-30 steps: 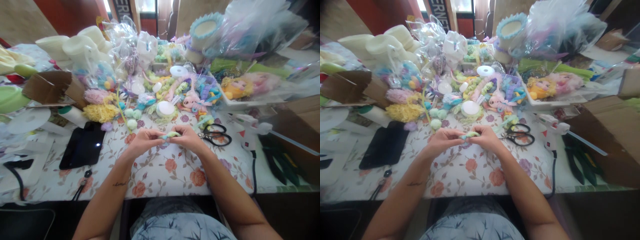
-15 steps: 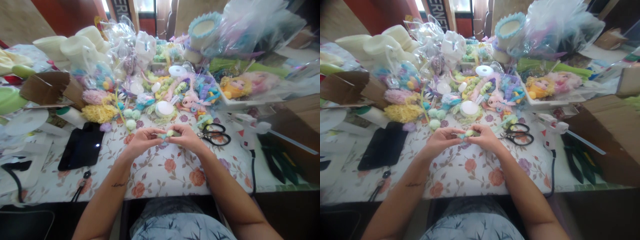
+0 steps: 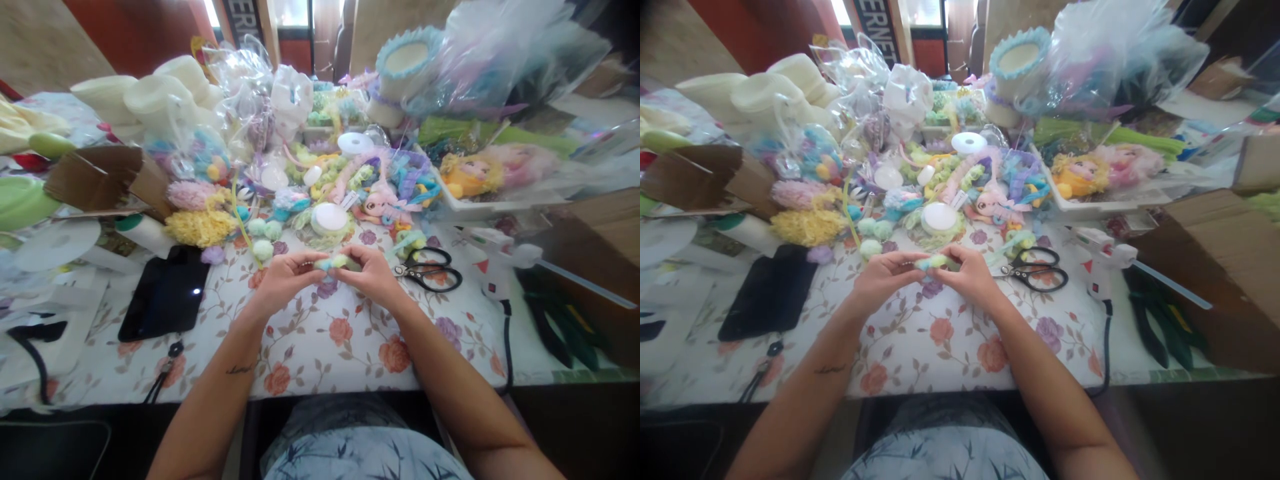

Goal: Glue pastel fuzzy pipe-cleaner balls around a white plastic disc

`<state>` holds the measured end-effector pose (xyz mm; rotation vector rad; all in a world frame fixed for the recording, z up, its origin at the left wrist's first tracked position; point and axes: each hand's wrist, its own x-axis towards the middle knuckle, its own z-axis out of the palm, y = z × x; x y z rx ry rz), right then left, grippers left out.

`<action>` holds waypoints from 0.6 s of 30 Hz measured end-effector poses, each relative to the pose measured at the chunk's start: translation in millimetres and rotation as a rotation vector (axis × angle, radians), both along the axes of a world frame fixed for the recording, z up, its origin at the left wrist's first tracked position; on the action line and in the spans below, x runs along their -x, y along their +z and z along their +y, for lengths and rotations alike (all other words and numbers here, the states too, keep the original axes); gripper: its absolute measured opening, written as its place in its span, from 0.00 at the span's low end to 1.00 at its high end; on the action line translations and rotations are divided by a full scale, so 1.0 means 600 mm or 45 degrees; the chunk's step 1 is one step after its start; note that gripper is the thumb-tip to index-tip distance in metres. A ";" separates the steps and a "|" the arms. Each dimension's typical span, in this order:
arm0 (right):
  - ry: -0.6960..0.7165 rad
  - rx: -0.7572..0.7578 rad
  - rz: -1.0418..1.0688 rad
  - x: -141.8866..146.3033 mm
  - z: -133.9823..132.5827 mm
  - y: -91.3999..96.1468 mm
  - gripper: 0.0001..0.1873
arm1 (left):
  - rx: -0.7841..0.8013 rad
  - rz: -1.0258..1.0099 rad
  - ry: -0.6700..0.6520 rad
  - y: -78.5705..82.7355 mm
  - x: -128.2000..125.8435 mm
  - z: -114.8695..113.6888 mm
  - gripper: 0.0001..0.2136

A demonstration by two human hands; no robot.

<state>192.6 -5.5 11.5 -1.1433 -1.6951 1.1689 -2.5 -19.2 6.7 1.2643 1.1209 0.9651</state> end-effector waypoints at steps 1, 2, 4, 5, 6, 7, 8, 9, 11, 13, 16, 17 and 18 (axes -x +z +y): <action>-0.002 0.007 0.003 0.000 0.000 -0.001 0.12 | -0.013 0.020 0.006 0.000 -0.001 -0.001 0.15; 0.001 0.025 0.010 0.000 0.001 -0.001 0.12 | -0.023 0.036 0.010 0.000 -0.001 -0.001 0.14; 0.024 0.075 0.030 -0.001 0.002 -0.003 0.12 | -0.028 0.053 0.011 0.001 -0.002 -0.003 0.13; 0.042 0.103 0.046 -0.002 0.002 -0.003 0.12 | -0.023 0.055 0.008 0.003 -0.003 -0.003 0.13; 0.061 0.130 0.063 -0.002 0.002 -0.004 0.12 | -0.017 0.050 0.003 0.004 -0.004 -0.004 0.13; 0.080 0.153 0.083 -0.002 0.003 -0.005 0.13 | -0.011 0.042 -0.003 0.005 -0.004 -0.004 0.13; 0.095 0.171 0.100 -0.003 0.003 -0.005 0.13 | -0.006 0.032 -0.008 0.006 -0.005 -0.004 0.13; 0.106 0.182 0.111 -0.003 0.003 -0.006 0.13 | -0.002 0.020 -0.014 0.007 -0.005 -0.004 0.13; 0.106 0.174 0.108 -0.003 0.003 -0.006 0.13 | -0.005 -0.015 -0.016 0.007 -0.005 -0.004 0.13; 0.083 0.146 0.084 -0.002 0.003 -0.006 0.13 | -0.022 -0.060 -0.007 0.006 -0.005 -0.004 0.13; 0.065 0.121 0.077 -0.001 0.002 -0.004 0.12 | -0.036 -0.100 -0.010 0.006 -0.005 -0.004 0.14; 0.068 0.121 0.083 -0.001 0.001 -0.004 0.12 | -0.037 -0.104 -0.019 0.005 -0.004 -0.004 0.14; 0.073 0.124 0.090 -0.001 0.001 -0.004 0.12 | -0.037 -0.109 -0.029 0.005 -0.004 -0.005 0.14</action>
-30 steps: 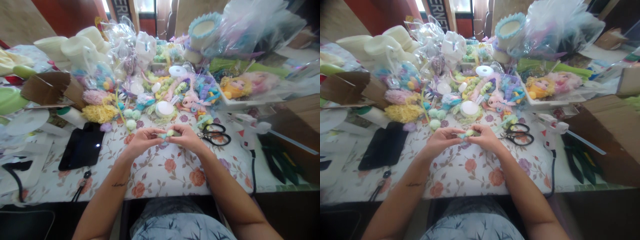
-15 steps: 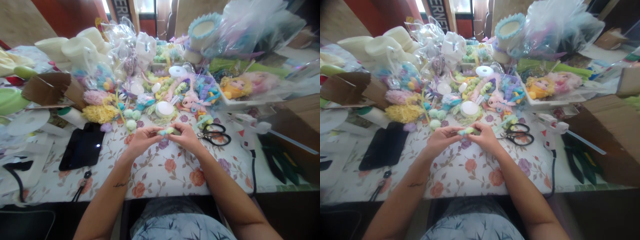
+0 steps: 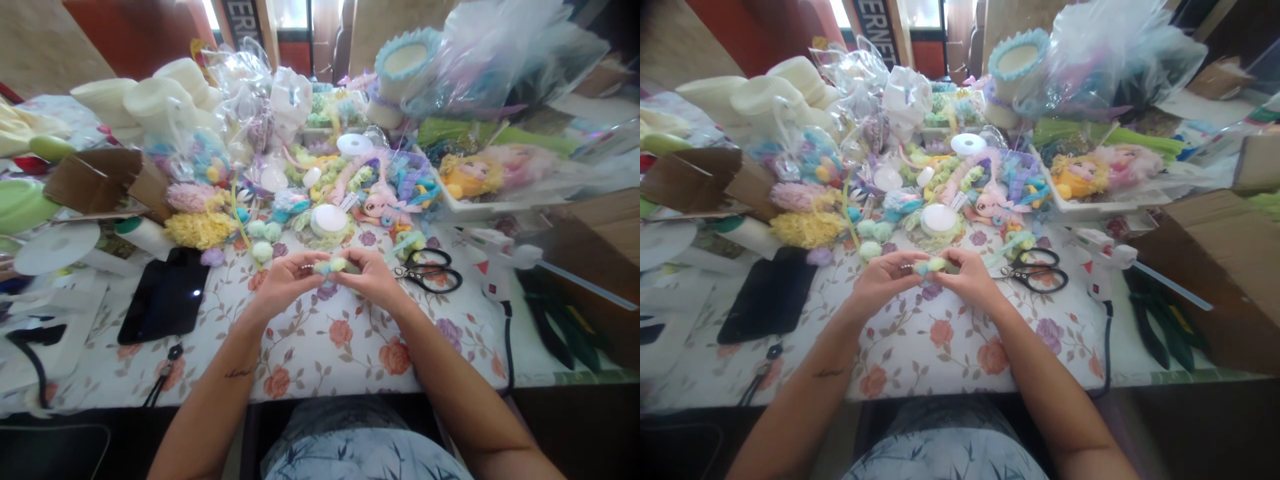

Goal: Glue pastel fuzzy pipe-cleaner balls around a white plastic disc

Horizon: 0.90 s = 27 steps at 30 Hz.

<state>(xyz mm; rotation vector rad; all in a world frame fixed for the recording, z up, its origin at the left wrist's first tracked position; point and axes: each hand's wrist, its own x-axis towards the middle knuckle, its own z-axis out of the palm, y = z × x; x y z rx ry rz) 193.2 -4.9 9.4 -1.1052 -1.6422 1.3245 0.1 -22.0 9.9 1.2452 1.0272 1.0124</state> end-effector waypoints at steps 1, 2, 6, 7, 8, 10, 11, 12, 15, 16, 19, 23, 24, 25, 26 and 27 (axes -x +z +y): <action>0.004 0.005 0.007 0.000 0.000 0.000 0.12 | -0.001 -0.006 -0.007 0.000 0.000 0.000 0.14; 0.006 0.011 0.013 0.000 0.000 0.000 0.12 | -0.003 -0.013 -0.012 -0.001 0.000 0.000 0.14; -0.011 0.018 0.033 0.000 0.002 -0.001 0.13 | -0.012 -0.033 -0.003 -0.004 -0.001 0.000 0.15; -0.014 0.022 0.040 0.000 0.002 -0.002 0.13 | -0.018 -0.037 -0.003 -0.004 -0.001 0.000 0.15; -0.013 0.030 0.051 0.000 0.002 -0.002 0.13 | -0.022 -0.039 -0.004 -0.004 -0.001 0.000 0.15; -0.001 0.054 0.075 0.000 0.002 -0.003 0.14 | -0.023 -0.040 -0.003 -0.001 0.000 -0.001 0.14; 0.005 0.061 0.082 0.000 0.002 -0.004 0.14 | -0.020 -0.039 0.000 0.000 -0.001 -0.001 0.14; 0.010 0.061 0.085 0.000 0.002 -0.004 0.14 | -0.014 -0.040 0.004 0.001 -0.001 -0.001 0.14; 0.015 0.045 0.078 0.000 0.003 -0.005 0.14 | -0.005 -0.040 0.017 -0.001 -0.001 -0.001 0.14; 0.008 0.039 0.080 0.000 0.003 -0.005 0.15 | -0.005 -0.040 0.018 -0.003 -0.002 0.000 0.14; -0.054 -0.002 0.076 0.002 0.003 -0.007 0.14 | -0.037 -0.015 0.012 -0.014 -0.001 0.003 0.15; -0.149 -0.108 0.036 0.006 -0.002 -0.011 0.12 | -0.167 0.135 0.061 -0.025 -0.001 0.006 0.14; -0.157 -0.124 0.031 0.007 -0.003 -0.011 0.12 | -0.193 0.175 0.094 -0.025 -0.002 0.006 0.13; -0.162 -0.136 0.029 0.008 -0.004 -0.012 0.13 | -0.208 0.205 0.133 -0.025 -0.002 0.006 0.13; -0.160 -0.142 0.028 0.009 -0.005 -0.012 0.13 | -0.216 0.221 0.177 -0.024 -0.003 0.006 0.12; -0.155 -0.146 0.027 0.010 -0.006 -0.011 0.14 | -0.220 0.220 0.222 -0.024 -0.004 0.006 0.11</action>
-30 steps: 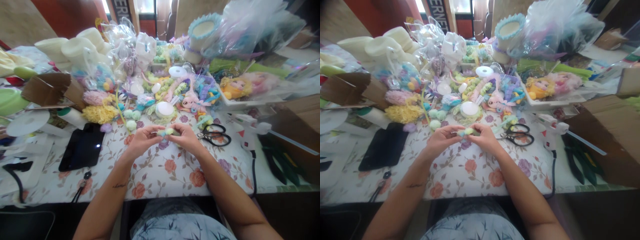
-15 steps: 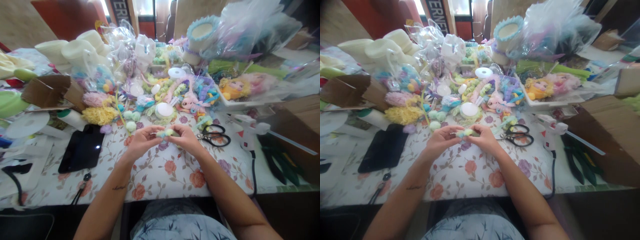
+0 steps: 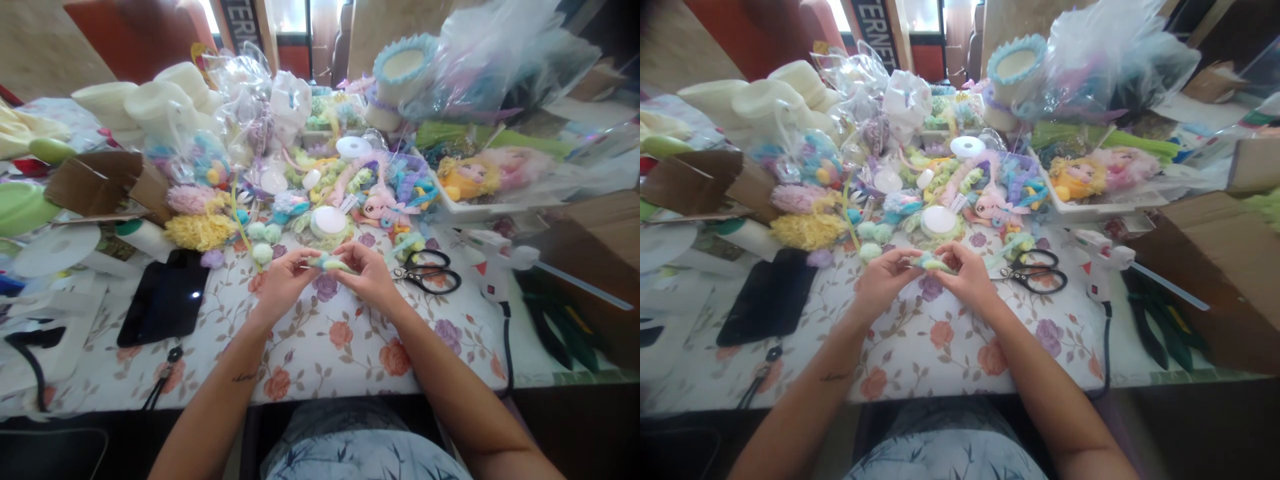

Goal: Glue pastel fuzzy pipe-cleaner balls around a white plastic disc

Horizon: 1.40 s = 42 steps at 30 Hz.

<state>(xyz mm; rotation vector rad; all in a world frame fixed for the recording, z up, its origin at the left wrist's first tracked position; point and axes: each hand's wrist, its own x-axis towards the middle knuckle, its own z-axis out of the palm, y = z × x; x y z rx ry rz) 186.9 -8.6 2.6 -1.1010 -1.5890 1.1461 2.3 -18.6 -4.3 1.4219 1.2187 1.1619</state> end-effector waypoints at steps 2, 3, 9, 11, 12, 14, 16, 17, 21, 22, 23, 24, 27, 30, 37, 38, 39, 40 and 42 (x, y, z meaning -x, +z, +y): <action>0.025 0.004 0.012 0.002 -0.002 0.002 0.16 | -0.030 -0.044 0.070 0.001 -0.001 0.000 0.09; 0.043 0.014 0.027 0.003 -0.003 0.003 0.16 | -0.055 -0.069 0.096 0.002 -0.001 0.001 0.07; 0.160 0.174 0.088 0.008 -0.008 0.006 0.19 | -0.187 -0.096 0.173 0.011 -0.002 0.000 0.05; 0.193 0.215 0.092 0.008 -0.008 0.005 0.20 | -0.173 -0.150 0.152 0.015 -0.003 -0.003 0.05; 0.196 0.217 0.087 0.008 -0.008 0.005 0.20 | -0.156 -0.185 0.127 0.017 -0.004 -0.004 0.05; 0.176 0.175 0.063 0.009 -0.008 0.006 0.18 | -0.124 -0.246 0.079 0.019 -0.006 -0.007 0.05; 0.144 0.113 0.016 0.010 -0.010 0.009 0.15 | -0.104 -0.271 0.059 0.018 -0.009 -0.009 0.06; 0.131 0.092 -0.015 0.011 -0.011 0.010 0.14 | -0.100 -0.276 0.066 0.016 -0.011 -0.009 0.07; 0.130 0.046 -0.120 0.013 -0.017 0.012 0.11 | -0.069 -0.343 0.100 0.010 -0.017 -0.008 0.09; 0.133 0.040 -0.124 0.013 -0.018 0.012 0.10 | -0.045 -0.388 0.096 0.009 -0.018 -0.008 0.09; 0.131 0.035 -0.118 0.013 -0.019 0.011 0.09 | -0.006 -0.441 0.084 0.010 -0.018 -0.007 0.09; 0.120 0.033 -0.107 0.013 -0.019 0.010 0.09 | 0.038 -0.499 0.069 0.010 -0.018 -0.006 0.10; 0.067 0.037 -0.083 0.013 -0.017 0.009 0.07 | 0.158 -0.611 0.039 0.013 -0.017 -0.005 0.17; 0.073 0.023 -0.068 0.013 -0.016 0.012 0.08 | 0.238 -0.588 0.018 0.010 -0.016 -0.006 0.20; 0.092 0.042 -0.066 0.009 -0.017 0.022 0.10 | 0.179 -0.559 0.083 -0.002 -0.017 -0.005 0.16; 0.086 0.037 -0.061 0.008 -0.016 0.022 0.10 | 0.159 -0.556 0.074 -0.002 -0.016 -0.005 0.15; 0.066 0.034 -0.051 0.007 -0.016 0.021 0.10 | 0.144 -0.544 0.066 -0.001 -0.015 -0.004 0.14; 0.030 0.030 -0.033 0.007 -0.015 0.019 0.11 | 0.134 -0.527 0.060 -0.001 -0.014 -0.004 0.14; -0.067 0.017 0.008 0.006 -0.013 0.015 0.11 | 0.125 -0.501 0.042 0.000 -0.012 -0.003 0.13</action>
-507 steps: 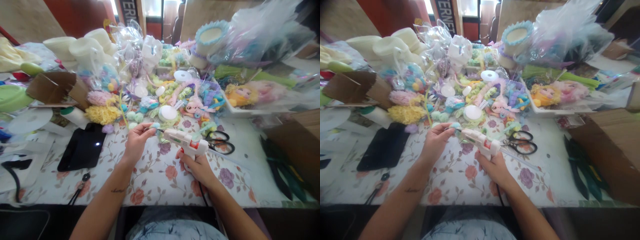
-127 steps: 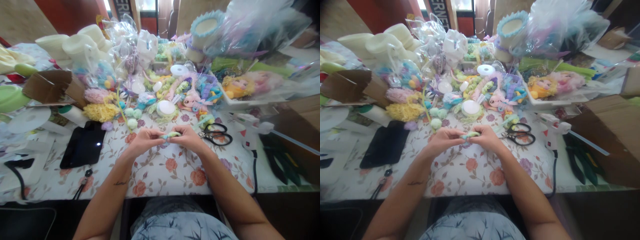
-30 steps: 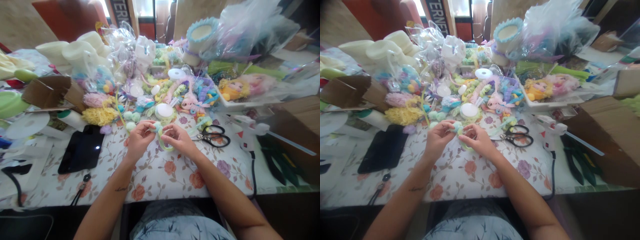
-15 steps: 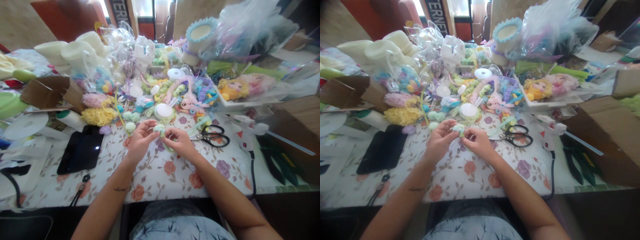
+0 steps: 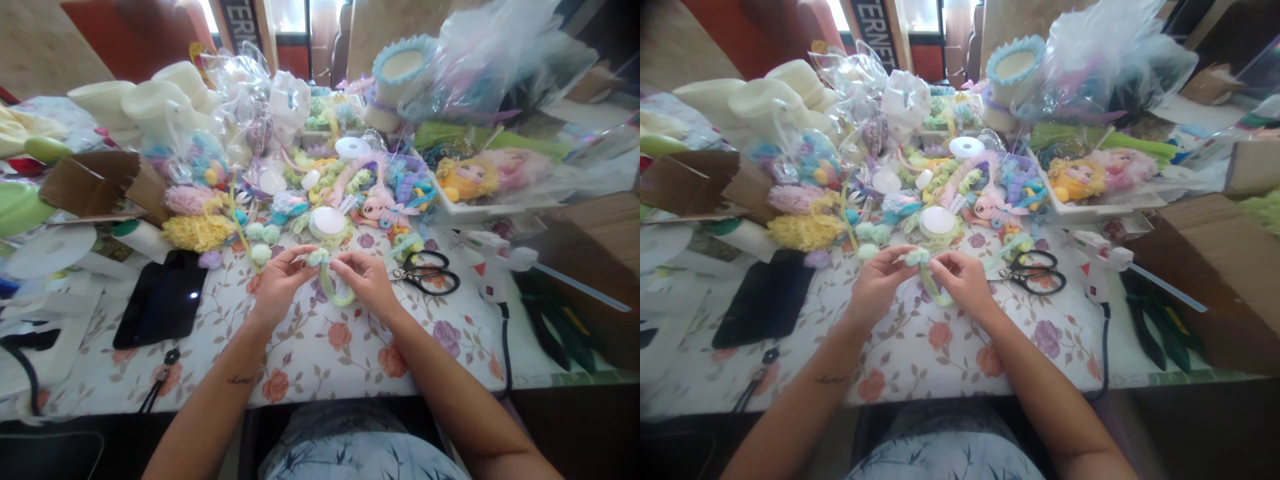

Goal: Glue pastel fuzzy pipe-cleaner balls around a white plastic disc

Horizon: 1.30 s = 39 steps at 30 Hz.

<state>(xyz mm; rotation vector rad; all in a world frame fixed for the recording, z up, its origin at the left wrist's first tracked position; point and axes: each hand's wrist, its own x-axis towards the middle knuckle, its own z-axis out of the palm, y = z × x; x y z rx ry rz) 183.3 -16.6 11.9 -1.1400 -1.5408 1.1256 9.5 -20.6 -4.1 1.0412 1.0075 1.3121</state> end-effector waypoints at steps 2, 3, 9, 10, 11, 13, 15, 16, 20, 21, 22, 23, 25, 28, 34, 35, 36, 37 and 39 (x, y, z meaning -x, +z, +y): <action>-0.066 -0.013 0.022 0.000 0.001 -0.003 0.11 | -0.009 0.006 -0.018 0.003 0.000 -0.001 0.13; -0.077 -0.017 0.021 0.001 0.001 -0.004 0.11 | -0.015 0.015 -0.020 0.005 -0.001 -0.002 0.13; -0.086 -0.059 -0.104 0.005 -0.004 -0.004 0.09 | -0.062 0.207 0.004 0.022 -0.009 -0.010 0.11; -0.086 -0.051 -0.111 0.006 -0.004 -0.004 0.08 | -0.076 0.214 0.001 0.023 -0.010 -0.011 0.11; -0.084 -0.036 -0.103 0.006 -0.004 -0.004 0.08 | -0.087 0.211 -0.003 0.024 -0.010 -0.011 0.11; -0.064 0.019 -0.049 0.006 -0.003 -0.005 0.07 | -0.086 0.179 -0.010 0.021 -0.010 -0.011 0.10; -0.042 0.069 0.027 0.006 -0.001 -0.006 0.06 | -0.049 0.132 -0.024 0.016 -0.009 -0.009 0.11; -0.034 0.087 0.058 0.006 0.000 -0.007 0.06 | -0.030 0.104 -0.035 0.014 -0.009 -0.008 0.11; -0.032 0.116 0.119 0.007 0.001 -0.008 0.06 | 0.039 -0.034 -0.095 0.007 -0.008 -0.006 0.12; -0.028 0.121 0.129 0.007 0.001 -0.009 0.06 | 0.066 -0.069 -0.111 0.007 -0.008 -0.006 0.12; -0.026 0.125 0.138 0.007 0.001 -0.009 0.06 | 0.094 -0.097 -0.123 0.008 -0.008 -0.006 0.12; -0.023 0.128 0.146 0.007 0.001 -0.009 0.06 | 0.119 -0.116 -0.131 0.008 -0.009 -0.006 0.13; -0.017 0.134 0.158 0.007 0.001 -0.010 0.07 | 0.133 -0.125 -0.136 0.008 -0.010 -0.006 0.13; -0.016 0.146 0.169 0.006 0.001 -0.012 0.07 | 0.073 -0.062 -0.094 0.003 -0.012 -0.007 0.12; 0.013 0.204 0.226 0.008 0.002 -0.015 0.10 | -0.075 0.106 -0.022 -0.003 -0.017 -0.009 0.17; 0.026 0.207 0.232 0.007 0.002 -0.014 0.10 | -0.085 0.125 0.006 -0.003 -0.018 -0.009 0.16; 0.040 0.207 0.237 0.007 0.002 -0.014 0.10 | -0.084 0.140 0.032 -0.004 -0.018 -0.009 0.15; 0.053 0.207 0.236 0.006 0.002 -0.013 0.10 | -0.076 0.149 0.050 -0.004 -0.017 -0.008 0.14; 0.073 0.202 0.211 0.003 0.003 -0.011 0.11 | -0.056 0.155 0.069 -0.004 -0.016 -0.007 0.14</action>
